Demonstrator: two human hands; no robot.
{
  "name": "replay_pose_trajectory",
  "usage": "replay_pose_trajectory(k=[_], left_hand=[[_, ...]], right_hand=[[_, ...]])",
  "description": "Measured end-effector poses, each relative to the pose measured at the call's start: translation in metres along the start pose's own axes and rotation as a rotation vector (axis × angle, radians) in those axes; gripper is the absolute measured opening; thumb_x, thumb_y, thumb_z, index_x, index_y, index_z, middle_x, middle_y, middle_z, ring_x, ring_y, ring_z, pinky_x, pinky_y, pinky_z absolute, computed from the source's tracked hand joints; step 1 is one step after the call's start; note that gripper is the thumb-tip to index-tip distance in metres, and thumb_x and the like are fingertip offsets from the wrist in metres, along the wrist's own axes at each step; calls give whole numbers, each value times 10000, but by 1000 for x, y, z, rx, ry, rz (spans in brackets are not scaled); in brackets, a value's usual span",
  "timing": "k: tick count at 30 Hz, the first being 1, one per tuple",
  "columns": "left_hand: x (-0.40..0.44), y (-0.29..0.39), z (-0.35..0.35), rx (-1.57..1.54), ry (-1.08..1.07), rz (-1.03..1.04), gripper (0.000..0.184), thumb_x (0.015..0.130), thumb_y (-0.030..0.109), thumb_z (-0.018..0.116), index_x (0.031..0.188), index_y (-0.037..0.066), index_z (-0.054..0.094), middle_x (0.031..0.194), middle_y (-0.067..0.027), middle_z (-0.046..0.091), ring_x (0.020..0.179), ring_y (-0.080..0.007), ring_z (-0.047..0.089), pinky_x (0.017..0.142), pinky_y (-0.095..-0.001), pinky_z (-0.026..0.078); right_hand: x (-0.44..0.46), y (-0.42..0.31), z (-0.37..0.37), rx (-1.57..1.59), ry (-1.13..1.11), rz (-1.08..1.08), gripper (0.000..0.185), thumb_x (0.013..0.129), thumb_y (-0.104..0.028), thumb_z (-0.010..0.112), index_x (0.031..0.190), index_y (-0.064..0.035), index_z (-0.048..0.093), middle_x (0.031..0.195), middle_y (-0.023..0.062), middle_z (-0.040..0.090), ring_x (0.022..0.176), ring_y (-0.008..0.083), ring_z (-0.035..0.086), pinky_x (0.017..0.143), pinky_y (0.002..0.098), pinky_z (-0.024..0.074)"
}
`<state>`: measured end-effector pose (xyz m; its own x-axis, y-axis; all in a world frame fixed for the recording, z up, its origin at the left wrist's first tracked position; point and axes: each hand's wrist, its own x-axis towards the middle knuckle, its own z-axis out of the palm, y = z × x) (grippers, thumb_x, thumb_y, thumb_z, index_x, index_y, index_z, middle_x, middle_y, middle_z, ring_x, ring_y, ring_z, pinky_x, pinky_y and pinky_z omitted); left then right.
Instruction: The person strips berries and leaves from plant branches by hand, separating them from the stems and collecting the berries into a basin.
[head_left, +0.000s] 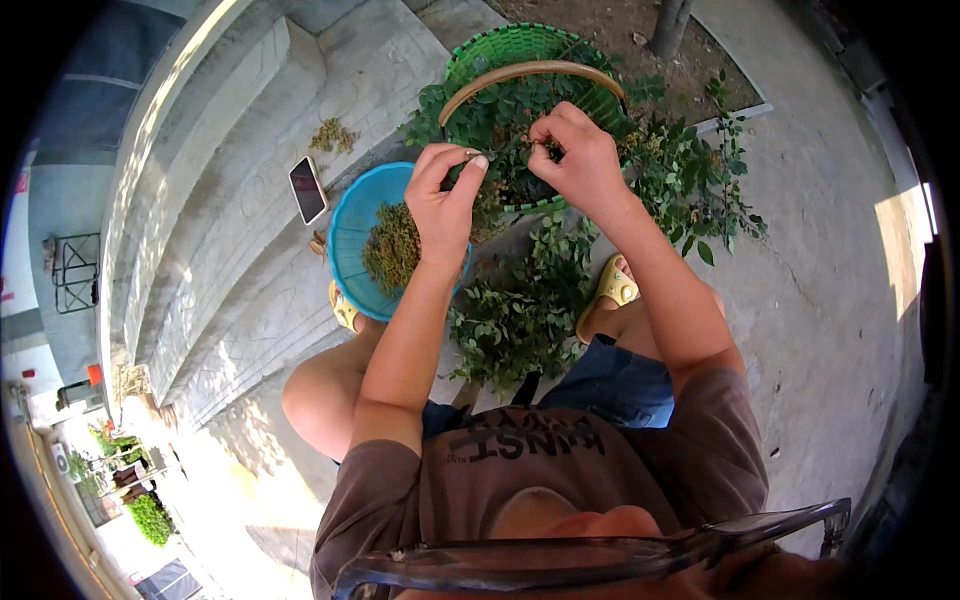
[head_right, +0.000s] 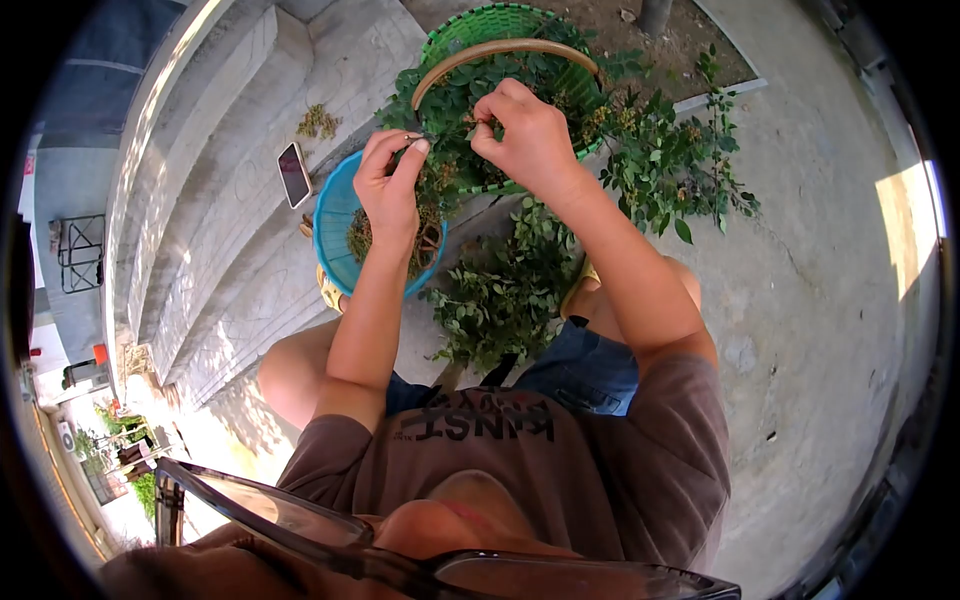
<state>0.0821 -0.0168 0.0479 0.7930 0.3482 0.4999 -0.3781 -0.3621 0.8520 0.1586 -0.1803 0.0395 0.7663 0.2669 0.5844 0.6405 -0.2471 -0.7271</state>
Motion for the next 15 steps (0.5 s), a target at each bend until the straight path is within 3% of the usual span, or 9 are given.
replay_pose_trajectory(k=[2,4,5,7,8,11,13,15], left_hand=[[-1,1,4,-162,6,-189,96,761,40,698,826,-4,644,845,-28,585,726,-91,506,624,-224,393],[-1,2,6,-177,-3,-214,90,769,37,695,825,-7,642,851,-20,581,725,-80,497,617,-220,388],[0,2,7,-191,-13,-235,84,776,35,692,825,-10,640,857,-12,577,725,-69,488,611,-217,383],[10,0,-2,-352,118,-225,67,798,16,672,834,-26,635,861,-4,576,736,-68,491,626,-215,389],[16,1,-10,-369,125,-195,75,807,12,672,855,-32,635,873,4,576,739,-64,490,650,-214,391],[24,3,-13,-392,163,-260,91,803,30,690,857,-22,638,868,8,581,748,-62,494,673,-211,391],[24,4,-12,-438,144,-305,102,803,50,702,860,-9,642,856,12,585,760,-62,501,690,-207,396],[22,1,-11,-411,125,-395,92,812,58,695,853,-4,642,839,16,587,766,-61,505,703,-207,403]], right_hand=[[0,3,0,-99,45,-96,53,723,-57,634,772,-57,613,689,37,517,569,122,476,532,263,407],[0,8,-2,132,-1,148,43,777,-39,604,806,-21,579,720,-34,500,569,49,421,512,206,349],[3,16,-3,131,-2,147,43,777,-39,604,806,-21,579,720,-34,500,569,49,421,512,206,349],[6,28,-13,656,94,669,16,815,-50,582,822,-42,594,681,-57,469,546,30,377,491,205,318],[9,28,-24,755,160,730,33,842,-56,562,848,-56,595,653,-76,439,536,13,329,482,200,283],[10,26,-38,1132,150,731,32,865,-32,541,872,-55,563,656,-69,401,525,35,305,481,205,274],[8,21,-38,1369,18,706,23,877,-33,539,870,-53,548,659,-62,385,530,44,306,484,205,274],[8,16,-38,1391,-8,675,20,879,-42,545,863,-53,539,661,-56,387,537,48,312,486,204,276]])
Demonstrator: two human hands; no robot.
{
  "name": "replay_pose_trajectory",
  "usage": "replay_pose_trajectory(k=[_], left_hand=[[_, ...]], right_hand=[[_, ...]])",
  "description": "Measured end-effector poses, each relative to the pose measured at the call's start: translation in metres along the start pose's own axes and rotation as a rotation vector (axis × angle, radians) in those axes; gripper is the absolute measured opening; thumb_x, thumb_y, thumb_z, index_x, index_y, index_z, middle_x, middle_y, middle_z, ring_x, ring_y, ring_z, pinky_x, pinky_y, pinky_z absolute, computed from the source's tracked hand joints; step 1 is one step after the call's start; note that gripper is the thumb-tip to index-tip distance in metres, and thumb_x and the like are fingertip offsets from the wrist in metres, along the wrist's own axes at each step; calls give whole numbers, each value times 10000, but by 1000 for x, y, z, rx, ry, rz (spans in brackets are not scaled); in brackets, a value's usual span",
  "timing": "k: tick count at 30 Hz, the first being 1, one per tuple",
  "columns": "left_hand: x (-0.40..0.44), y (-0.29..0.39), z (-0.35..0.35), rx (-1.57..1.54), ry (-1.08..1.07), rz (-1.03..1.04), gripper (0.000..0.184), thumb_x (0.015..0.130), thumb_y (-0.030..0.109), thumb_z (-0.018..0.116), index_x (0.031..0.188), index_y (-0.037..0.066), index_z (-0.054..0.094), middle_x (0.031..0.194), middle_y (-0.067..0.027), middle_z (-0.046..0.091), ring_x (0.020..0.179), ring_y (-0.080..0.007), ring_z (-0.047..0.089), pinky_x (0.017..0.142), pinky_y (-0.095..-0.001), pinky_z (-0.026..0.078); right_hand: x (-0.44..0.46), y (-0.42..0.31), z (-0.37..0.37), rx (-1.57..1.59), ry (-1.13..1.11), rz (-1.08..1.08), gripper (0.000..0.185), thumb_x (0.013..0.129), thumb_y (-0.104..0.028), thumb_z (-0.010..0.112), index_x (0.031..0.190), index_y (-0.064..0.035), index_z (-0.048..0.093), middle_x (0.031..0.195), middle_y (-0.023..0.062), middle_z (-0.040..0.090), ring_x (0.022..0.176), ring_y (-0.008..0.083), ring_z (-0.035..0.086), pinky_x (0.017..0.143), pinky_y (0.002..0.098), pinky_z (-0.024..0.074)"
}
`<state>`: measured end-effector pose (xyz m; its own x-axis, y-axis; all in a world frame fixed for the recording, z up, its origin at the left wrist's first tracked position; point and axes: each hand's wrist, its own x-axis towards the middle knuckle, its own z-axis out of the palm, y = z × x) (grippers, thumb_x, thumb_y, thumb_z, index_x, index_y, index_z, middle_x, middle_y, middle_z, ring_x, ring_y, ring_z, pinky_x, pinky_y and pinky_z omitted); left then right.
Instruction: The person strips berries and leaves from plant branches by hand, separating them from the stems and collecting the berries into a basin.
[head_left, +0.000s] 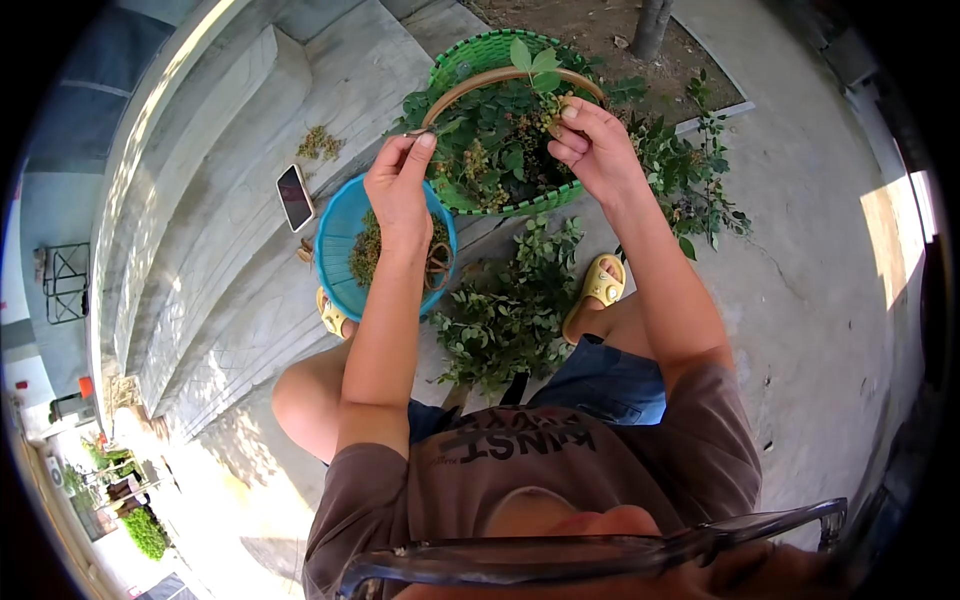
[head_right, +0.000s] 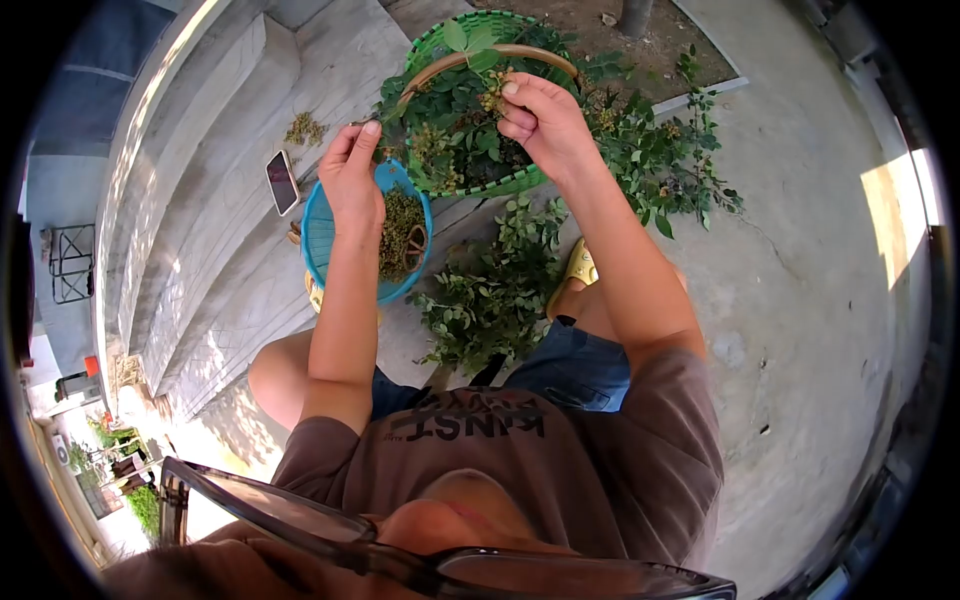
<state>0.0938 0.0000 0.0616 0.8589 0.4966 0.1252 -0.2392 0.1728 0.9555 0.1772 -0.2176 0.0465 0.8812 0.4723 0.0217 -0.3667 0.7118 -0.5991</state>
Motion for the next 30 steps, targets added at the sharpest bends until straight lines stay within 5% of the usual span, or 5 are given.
replay_pose_trajectory(k=[13,22,24,27,30], left_hand=[[-8,10,12,-83,-573,-100,88,787,29,686,858,-12,654,1083,-38,522,931,-132,512,817,-290,428],[-4,2,-5,-132,-677,-159,156,782,93,701,891,-10,658,945,-104,646,895,-211,605,834,-332,465],[-8,-2,-6,-119,-657,-153,139,791,94,695,877,-6,653,933,-112,653,877,-214,610,822,-335,471],[-16,1,-6,-69,-630,-179,124,803,104,687,858,-1,649,944,-130,650,877,-219,610,812,-352,476],[-17,16,-18,-378,-436,-217,101,806,51,673,886,-8,659,886,-79,650,824,-168,593,761,-309,470]], right_hand=[[-8,11,5,-52,-166,229,126,894,-113,566,981,-23,571,686,-55,424,552,49,333,502,202,298],[-16,6,11,-738,-308,249,114,895,-122,564,972,-40,585,727,-32,457,598,82,372,553,245,346],[-12,7,9,-1260,-521,-254,104,880,-109,561,940,-24,564,760,5,464,650,129,438,595,285,385],[-22,3,10,-1661,-504,-438,129,864,-103,561,940,-2,536,799,36,466,708,174,475,631,312,403],[-22,5,4,-1582,-507,-506,101,897,-116,545,943,-27,551,754,5,451,651,133,426,581,278,369]])
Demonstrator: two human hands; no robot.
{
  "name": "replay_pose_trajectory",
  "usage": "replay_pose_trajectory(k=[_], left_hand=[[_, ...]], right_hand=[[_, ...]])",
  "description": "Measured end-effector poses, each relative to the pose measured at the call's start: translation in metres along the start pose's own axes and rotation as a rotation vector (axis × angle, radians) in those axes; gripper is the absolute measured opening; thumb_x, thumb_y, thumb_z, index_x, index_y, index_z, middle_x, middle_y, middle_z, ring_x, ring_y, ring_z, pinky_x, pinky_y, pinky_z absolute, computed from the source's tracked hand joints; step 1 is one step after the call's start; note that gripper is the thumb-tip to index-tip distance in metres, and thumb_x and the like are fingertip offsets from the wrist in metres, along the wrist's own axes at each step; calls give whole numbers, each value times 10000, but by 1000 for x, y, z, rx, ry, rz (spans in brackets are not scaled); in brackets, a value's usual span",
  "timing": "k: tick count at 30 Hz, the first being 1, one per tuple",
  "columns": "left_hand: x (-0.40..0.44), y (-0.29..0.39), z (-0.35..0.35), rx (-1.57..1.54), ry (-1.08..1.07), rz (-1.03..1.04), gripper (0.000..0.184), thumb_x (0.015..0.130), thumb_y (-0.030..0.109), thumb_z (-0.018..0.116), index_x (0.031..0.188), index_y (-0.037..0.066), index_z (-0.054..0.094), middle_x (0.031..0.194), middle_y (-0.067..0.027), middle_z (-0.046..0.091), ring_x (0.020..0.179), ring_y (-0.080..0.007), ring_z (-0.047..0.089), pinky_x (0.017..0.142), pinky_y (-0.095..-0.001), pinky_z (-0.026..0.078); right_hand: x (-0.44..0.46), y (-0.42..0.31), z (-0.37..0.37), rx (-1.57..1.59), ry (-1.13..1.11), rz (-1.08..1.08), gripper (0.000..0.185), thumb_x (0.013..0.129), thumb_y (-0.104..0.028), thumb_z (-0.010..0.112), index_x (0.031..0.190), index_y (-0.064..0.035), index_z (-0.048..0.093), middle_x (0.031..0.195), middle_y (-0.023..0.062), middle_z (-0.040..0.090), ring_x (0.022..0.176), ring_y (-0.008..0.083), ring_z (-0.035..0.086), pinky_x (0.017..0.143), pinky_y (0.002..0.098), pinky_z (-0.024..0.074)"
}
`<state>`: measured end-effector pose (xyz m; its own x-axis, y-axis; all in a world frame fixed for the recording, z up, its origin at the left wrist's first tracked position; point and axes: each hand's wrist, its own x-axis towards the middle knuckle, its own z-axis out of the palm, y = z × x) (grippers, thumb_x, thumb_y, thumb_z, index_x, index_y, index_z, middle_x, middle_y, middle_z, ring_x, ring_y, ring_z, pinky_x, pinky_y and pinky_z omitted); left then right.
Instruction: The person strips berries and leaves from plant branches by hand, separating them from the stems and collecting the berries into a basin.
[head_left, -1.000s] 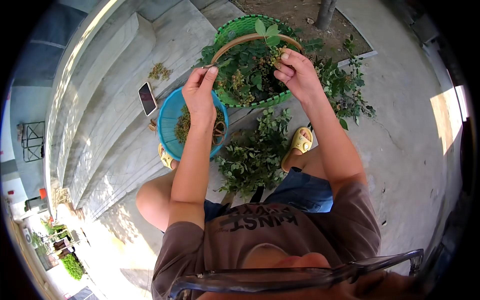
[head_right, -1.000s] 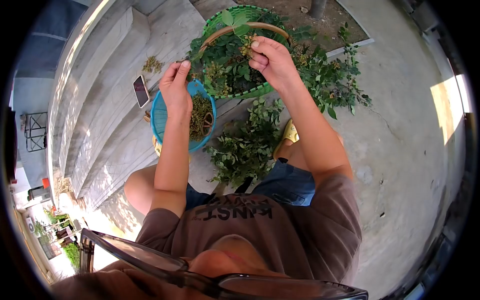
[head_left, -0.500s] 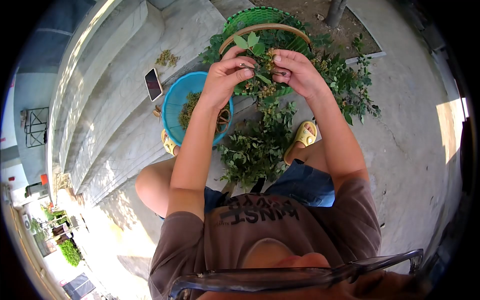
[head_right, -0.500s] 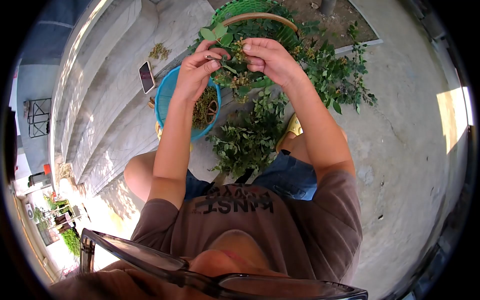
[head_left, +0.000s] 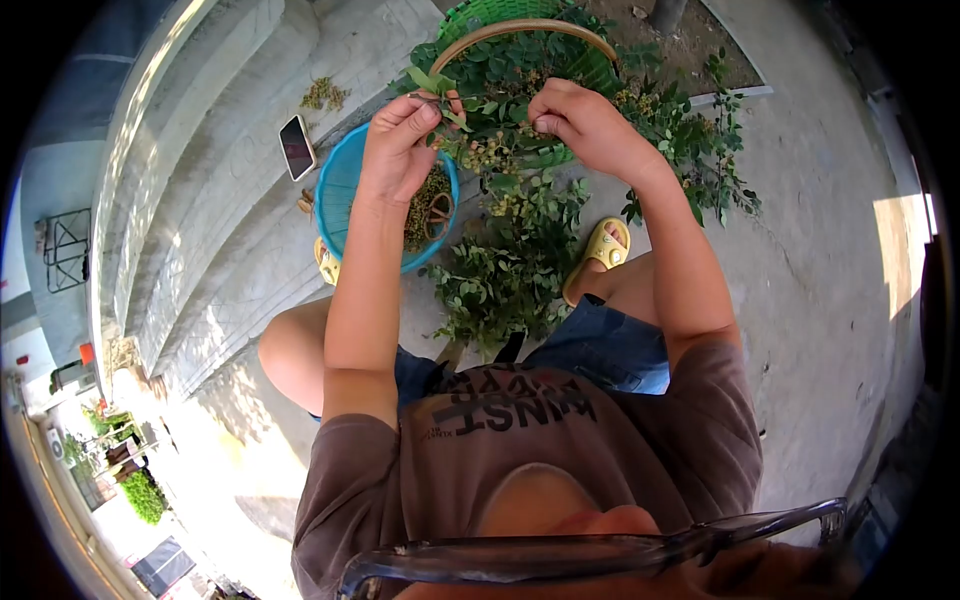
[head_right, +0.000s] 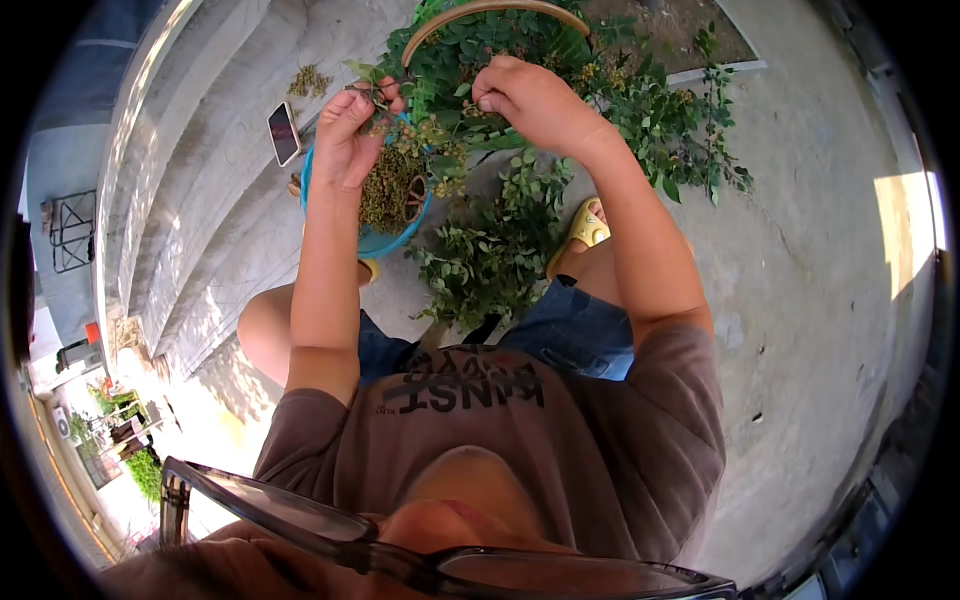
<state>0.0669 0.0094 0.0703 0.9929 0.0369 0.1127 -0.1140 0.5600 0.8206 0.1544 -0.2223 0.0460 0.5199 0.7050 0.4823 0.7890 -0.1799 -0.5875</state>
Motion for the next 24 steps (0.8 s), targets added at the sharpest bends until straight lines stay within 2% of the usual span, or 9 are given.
replay_pose_trajectory(k=[1,3,4,6,9,12,18,21,24], left_hand=[[-3,2,-4,44,-36,-25,116,805,70,678,892,-5,659,898,-92,657,838,-178,600,772,-312,471],[-13,4,-6,131,-59,-82,151,796,104,696,891,-7,657,907,-107,663,861,-192,612,791,-320,470],[-19,2,-7,128,-59,-79,151,796,104,696,891,-7,657,907,-107,663,861,-192,612,791,-320,470],[-30,-4,-12,141,-54,-110,157,793,108,700,894,-5,657,904,-104,664,860,-196,614,795,-320,468],[-46,-12,-21,76,-9,-119,170,792,128,706,894,2,657,912,-107,661,863,-207,613,799,-325,466],[-65,-12,-32,-99,68,-106,185,804,142,695,914,1,648,961,-121,649,893,-223,605,791,-335,467],[-104,-2,-55,-293,148,-44,216,860,179,637,993,10,628,998,-104,630,880,-221,548,784,-316,454],[-129,2,-69,-274,398,-125,194,884,155,606,1031,28,604,987,-79,626,855,-182,577,712,-266,484],[-150,7,-61,-319,599,-84,157,888,136,597,1009,37,606,999,-71,624,844,-177,590,761,-290,498]], right_hand=[[1,-2,-3,-2,-5,-3,101,897,-116,545,943,-27,551,754,5,451,651,133,426,581,278,369],[4,-9,-11,670,-13,538,108,930,-132,526,972,-42,568,714,-29,418,605,93,362,532,242,314],[4,-7,-10,666,-16,538,108,930,-132,526,972,-42,568,714,-29,418,605,93,362,532,242,314],[4,4,-5,1128,14,576,139,952,-145,503,1016,-41,570,696,-52,387,586,65,308,508,215,262],[8,3,7,1277,37,559,173,954,-156,496,1045,-22,556,701,-46,411,589,67,334,504,211,270],[18,-14,17,1229,123,672,194,964,-163,474,1078,-22,542,700,-43,433,590,64,353,498,208,274],[45,-24,82,1049,70,475,137,973,-176,457,1003,-56,517,715,-7,457,603,60,385,508,206,292],[65,-40,131,1035,101,438,132,969,-146,457,1019,-39,514,720,7,476,603,65,385,517,209,300],[77,-43,192,932,-38,369,165,954,-190,498,1048,-63,543,807,10,601,679,76,541,583,207,436]])
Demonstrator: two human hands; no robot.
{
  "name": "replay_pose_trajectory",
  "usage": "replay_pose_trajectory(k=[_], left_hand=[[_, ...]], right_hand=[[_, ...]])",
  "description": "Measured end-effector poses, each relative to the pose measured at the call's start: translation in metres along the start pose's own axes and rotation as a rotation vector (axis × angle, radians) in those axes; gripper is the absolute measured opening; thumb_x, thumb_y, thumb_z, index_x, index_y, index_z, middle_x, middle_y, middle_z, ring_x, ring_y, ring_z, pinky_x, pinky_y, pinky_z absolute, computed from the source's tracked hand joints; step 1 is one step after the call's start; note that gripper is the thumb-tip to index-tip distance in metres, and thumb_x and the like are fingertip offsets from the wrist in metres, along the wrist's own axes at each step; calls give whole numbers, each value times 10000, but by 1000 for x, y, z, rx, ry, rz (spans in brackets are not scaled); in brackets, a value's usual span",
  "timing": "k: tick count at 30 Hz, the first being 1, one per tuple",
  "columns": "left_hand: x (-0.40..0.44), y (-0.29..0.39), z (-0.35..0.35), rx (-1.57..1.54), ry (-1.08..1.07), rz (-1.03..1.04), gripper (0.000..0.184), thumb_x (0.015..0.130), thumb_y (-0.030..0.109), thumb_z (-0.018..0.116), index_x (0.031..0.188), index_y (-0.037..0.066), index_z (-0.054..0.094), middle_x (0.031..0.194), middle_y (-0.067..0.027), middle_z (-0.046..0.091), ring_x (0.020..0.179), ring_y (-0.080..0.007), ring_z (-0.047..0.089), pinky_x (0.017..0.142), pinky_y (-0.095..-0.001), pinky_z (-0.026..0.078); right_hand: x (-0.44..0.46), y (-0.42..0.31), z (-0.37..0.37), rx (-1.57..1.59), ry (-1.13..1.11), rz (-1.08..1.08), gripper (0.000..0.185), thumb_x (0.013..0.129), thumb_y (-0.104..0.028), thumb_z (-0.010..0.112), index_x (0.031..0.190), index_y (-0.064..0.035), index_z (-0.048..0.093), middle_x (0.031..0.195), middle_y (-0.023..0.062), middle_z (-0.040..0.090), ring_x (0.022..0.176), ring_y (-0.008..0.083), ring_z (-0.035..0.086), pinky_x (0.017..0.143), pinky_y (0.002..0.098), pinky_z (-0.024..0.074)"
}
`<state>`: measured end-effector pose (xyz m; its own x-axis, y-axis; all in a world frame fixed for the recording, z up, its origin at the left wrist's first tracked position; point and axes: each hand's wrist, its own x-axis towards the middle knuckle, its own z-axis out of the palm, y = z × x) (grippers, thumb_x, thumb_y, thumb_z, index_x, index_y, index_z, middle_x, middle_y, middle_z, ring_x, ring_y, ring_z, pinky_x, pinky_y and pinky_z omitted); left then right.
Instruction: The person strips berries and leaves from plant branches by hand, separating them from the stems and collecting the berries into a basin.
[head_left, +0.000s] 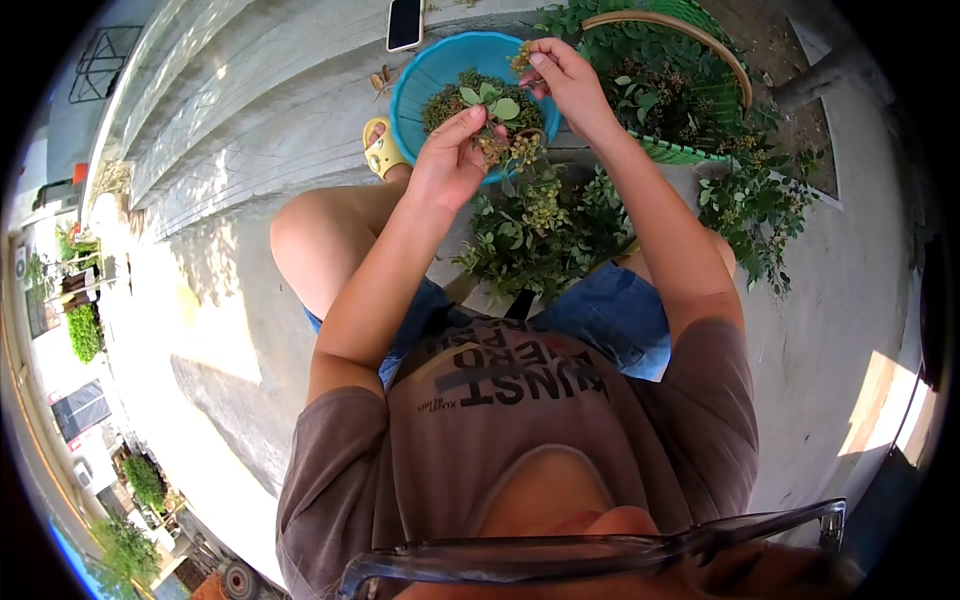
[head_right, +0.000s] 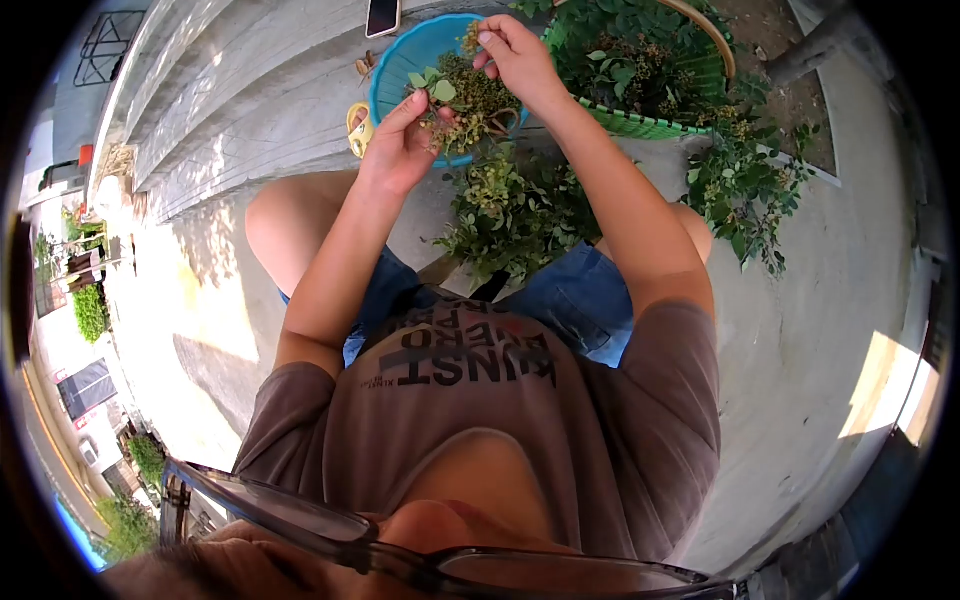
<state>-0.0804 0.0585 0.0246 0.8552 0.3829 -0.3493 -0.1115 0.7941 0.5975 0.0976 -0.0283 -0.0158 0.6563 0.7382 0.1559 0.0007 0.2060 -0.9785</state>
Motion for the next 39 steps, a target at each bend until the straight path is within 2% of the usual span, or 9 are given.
replay_pose_trajectory(k=[2,4,5,8,16,24,30,36,39], left_hand=[[-11,5,-6,-25,52,45,136,882,121,604,991,40,605,1003,-70,624,854,-186,588,801,-312,501],[-22,12,-13,-22,99,74,109,861,88,626,944,19,619,923,-65,640,868,-175,588,800,-303,477],[-28,15,-14,16,133,85,91,856,98,636,920,34,626,905,-49,640,846,-159,584,774,-295,458],[-40,23,-21,36,167,123,90,852,107,643,917,46,629,894,-36,640,845,-144,578,739,-275,445],[-34,10,-37,-144,145,50,146,868,85,617,1002,30,596,974,-58,627,894,-178,581,810,-306,497],[-25,-8,-27,-203,56,-85,184,876,119,617,1045,52,588,984,-65,625,895,-185,578,827,-307,489],[-14,-23,-17,-169,-82,-127,201,883,170,613,1042,49,588,963,-77,628,869,-189,573,836,-328,483],[-14,-32,-1,-140,-87,-185,201,887,188,609,1045,64,592,959,-78,630,857,-182,571,827,-362,491],[-13,-33,8,-102,-18,-189,156,891,208,607,981,81,621,927,-37,639,826,-149,572,693,-244,440]], right_hand=[[3,16,26,47,-97,28,229,941,-195,522,1128,-66,545,856,25,624,745,104,582,631,256,476],[8,34,38,-438,-264,-246,275,925,-183,547,1177,-74,539,896,41,644,851,131,619,733,282,493],[9,37,38,-470,-315,1,258,917,-171,558,1156,-75,566,959,45,661,924,138,623,814,294,482],[7,26,40,-365,-185,-154,223,911,-157,563,1109,-59,594,969,40,663,905,137,623,819,283,481],[-45,-68,19,-23,-207,-84,154,905,-110,578,1013,-13,628,870,20,615,774,99,576,715,238,454],[-96,-99,8,-482,-370,-104,110,841,-51,625,943,-9,637,905,21,588,802,104,544,698,233,435],[-115,-100,-2,-293,-222,101,198,800,-65,678,991,-37,630,900,-2,588,754,76,525,634,224,427],[-127,-100,-8,-418,-226,87,190,783,-95,712,942,-24,636,784,-38,584,673,43,495,589,209,408],[-130,-98,-20,-444,-183,59,158,803,-105,699,918,-17,637,729,-35,575,642,43,483,579,200,396]])
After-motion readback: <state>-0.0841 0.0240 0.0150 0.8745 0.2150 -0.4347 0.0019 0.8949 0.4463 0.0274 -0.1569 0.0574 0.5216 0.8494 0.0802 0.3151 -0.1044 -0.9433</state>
